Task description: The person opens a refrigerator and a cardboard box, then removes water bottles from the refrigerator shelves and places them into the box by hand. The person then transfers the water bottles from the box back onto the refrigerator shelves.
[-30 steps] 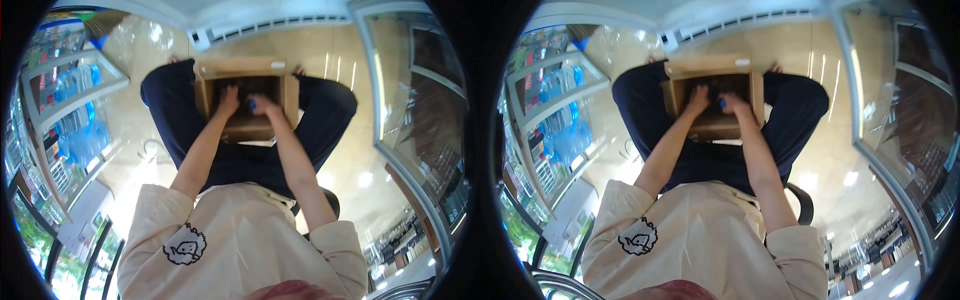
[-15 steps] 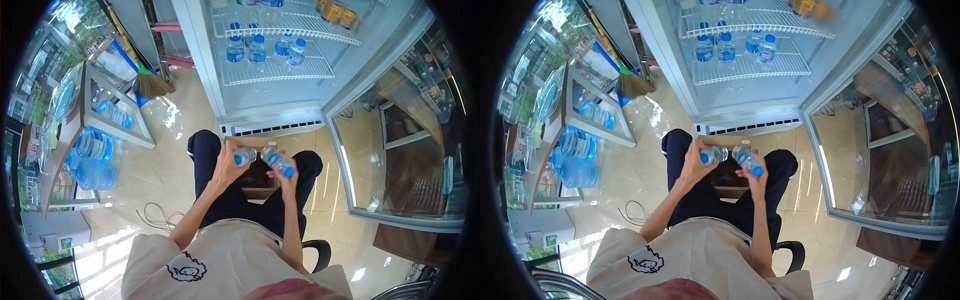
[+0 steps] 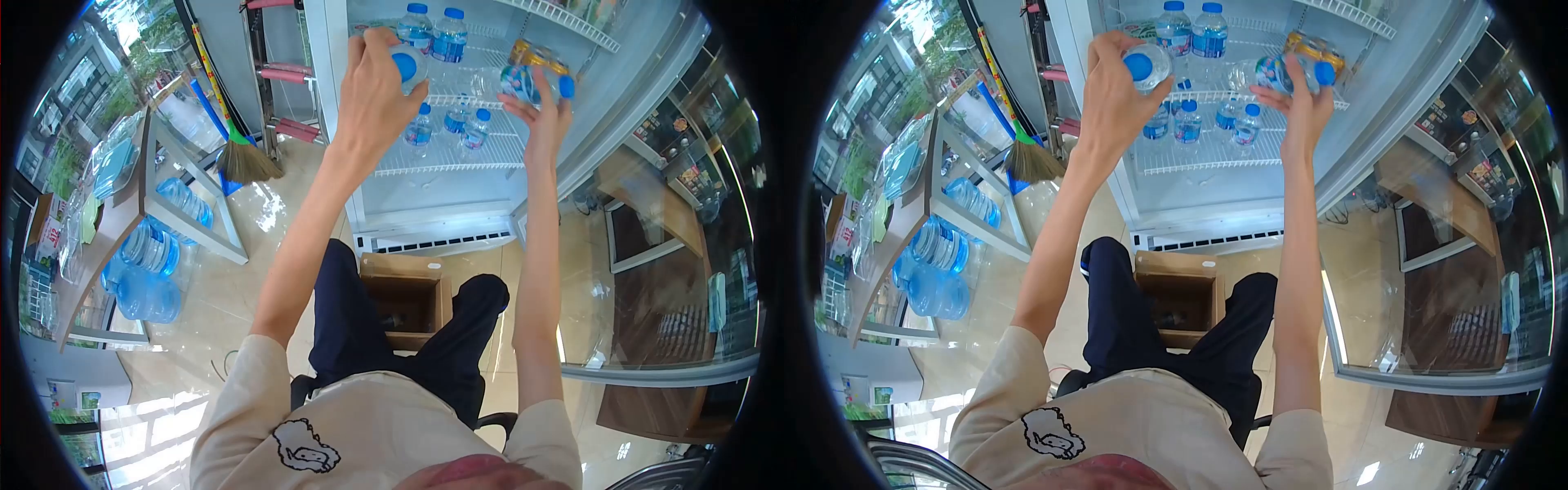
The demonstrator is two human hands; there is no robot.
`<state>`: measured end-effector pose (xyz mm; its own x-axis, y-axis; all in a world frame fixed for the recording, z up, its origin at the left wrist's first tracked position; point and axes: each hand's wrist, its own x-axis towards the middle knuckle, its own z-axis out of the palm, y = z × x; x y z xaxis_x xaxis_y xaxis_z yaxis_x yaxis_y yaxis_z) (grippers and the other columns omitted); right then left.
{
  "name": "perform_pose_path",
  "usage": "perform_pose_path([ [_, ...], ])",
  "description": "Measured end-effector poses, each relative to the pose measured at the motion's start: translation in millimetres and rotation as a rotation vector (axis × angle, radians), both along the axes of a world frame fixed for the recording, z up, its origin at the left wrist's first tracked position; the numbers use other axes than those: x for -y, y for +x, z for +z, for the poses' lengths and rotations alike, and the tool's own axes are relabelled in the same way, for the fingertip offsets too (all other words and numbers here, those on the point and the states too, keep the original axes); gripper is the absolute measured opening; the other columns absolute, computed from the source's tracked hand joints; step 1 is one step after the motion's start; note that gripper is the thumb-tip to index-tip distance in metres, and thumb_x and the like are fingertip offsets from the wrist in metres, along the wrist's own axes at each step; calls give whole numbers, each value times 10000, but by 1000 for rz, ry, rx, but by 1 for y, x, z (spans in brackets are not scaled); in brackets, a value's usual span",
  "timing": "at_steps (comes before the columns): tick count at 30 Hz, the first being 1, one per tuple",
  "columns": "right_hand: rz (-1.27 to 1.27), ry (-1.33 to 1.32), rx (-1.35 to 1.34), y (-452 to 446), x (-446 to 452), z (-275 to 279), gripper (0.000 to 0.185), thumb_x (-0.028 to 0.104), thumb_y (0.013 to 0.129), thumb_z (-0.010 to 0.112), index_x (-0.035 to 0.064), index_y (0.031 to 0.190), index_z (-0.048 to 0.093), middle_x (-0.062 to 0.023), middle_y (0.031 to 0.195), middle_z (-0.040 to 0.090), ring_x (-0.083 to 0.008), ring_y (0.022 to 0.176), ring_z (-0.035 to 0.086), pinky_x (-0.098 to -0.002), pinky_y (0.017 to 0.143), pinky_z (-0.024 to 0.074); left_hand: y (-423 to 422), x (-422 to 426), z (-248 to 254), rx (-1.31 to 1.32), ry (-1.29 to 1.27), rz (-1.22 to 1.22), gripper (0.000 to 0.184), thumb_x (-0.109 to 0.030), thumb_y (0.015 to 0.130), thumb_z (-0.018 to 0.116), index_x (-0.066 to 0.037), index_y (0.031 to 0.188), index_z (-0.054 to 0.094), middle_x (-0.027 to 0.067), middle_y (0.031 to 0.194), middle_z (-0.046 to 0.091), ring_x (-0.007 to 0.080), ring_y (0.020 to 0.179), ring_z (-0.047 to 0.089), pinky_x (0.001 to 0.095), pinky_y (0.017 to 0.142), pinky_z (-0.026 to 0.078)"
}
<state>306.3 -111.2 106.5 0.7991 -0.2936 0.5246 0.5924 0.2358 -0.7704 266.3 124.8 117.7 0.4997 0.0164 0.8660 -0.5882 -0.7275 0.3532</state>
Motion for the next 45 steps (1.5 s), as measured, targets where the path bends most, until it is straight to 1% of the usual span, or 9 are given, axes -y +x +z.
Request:
perform_pose_path([
  [9, -390, -1042, -246, 112, -28, 22, 954, 737, 889, 575, -29, 1420, 369, -146, 742, 742, -265, 723, 768, -388, 820, 576, 83, -3, -2, 67, 171, 242, 588, -84, 798, 817, 72, 1185, 403, 280, 926, 640, 460, 1030, 544, 520, 902, 484],
  [15, -262, -919, -323, 124, -26, -4, 1058, 781, 864, 574, -18, 1515, 338, -212, 1175, 683, -275, 754, 765, -362, 836, 553, 112, -5, -18, 26, 179, 387, 707, -172, 923, 729, 156, 1389, 311, 335, 1142, 574, 477, 1056, 547, 546, 949, 457],
  [20, -417, -748, -18, 112, -17, -57, 782, 500, 917, 713, -8, 1437, 423, -210, 1320, 583, -249, 983, 698, -399, 950, 491, 108, -6, -75, -37, 47, 314, 773, -166, 973, 663, 180, 1491, 204, 405, 1402, 389, 536, 1259, 467, 546, 1050, 419],
  [25, -602, -458, 231, -35, -31, -178, 256, 59, 985, 662, -20, 1183, 520, -93, 1065, 519, -186, 919, 538, -346, 898, 449, -11, 21, -155, -131, -23, 162, 730, -111, 948, 657, 111, 1517, 258, 351, 1521, 333, 520, 1382, 378, 523, 1161, 329],
  [31, 70, -1043, -597, -268, -30, -427, 423, 100, 907, 697, 34, 1295, 542, -163, 1142, 605, -330, 1090, 594, -492, 953, 475, -215, -4, -418, -799, 191, 17, 706, -145, 851, 713, 78, 1446, 405, 268, 1443, 461, 444, 1399, 399, 480, 1182, 338],
  [33, 240, -1734, -548, -318, -27, -493, 444, 153, 902, 669, 61, 1319, 551, -167, 1208, 615, -328, 1175, 578, -537, 973, 467, -257, -4, -424, -794, 913, -96, 547, -188, 835, 713, 58, 1297, 555, 241, 1343, 577, 378, 1329, 501, 447, 1124, 398],
  [37, 524, -999, -607, -314, -53, -468, 376, 91, 851, 629, 75, 1226, 614, -271, 1029, 698, -463, 999, 663, -527, 845, 555, -306, 24, -471, -974, 715, -190, 243, -230, 896, 615, -20, 1010, 660, 206, 1072, 721, 311, 1003, 690, 457, 958, 482],
  [43, 768, -1306, -962, -324, -54, -484, 363, 307, 1005, 538, 111, 1304, 602, -271, 1214, 665, -455, 1149, 621, -533, 997, 487, -296, 10, -507, -1316, 448, -49, 290, -267, 981, 536, -21, 944, 686, 218, 870, 732, 396, 830, 712, 519, 928, 506],
  [45, 788, -1205, -1014, -318, -62, -507, 425, 368, 1025, 508, 120, 1364, 573, -276, 1270, 642, -449, 1209, 594, -521, 1044, 462, -292, 0, -520, -1466, 430, -25, 339, -315, 968, 577, 1, 1072, 647, 260, 1048, 703, 434, 1028, 672, 537, 975, 495],
])
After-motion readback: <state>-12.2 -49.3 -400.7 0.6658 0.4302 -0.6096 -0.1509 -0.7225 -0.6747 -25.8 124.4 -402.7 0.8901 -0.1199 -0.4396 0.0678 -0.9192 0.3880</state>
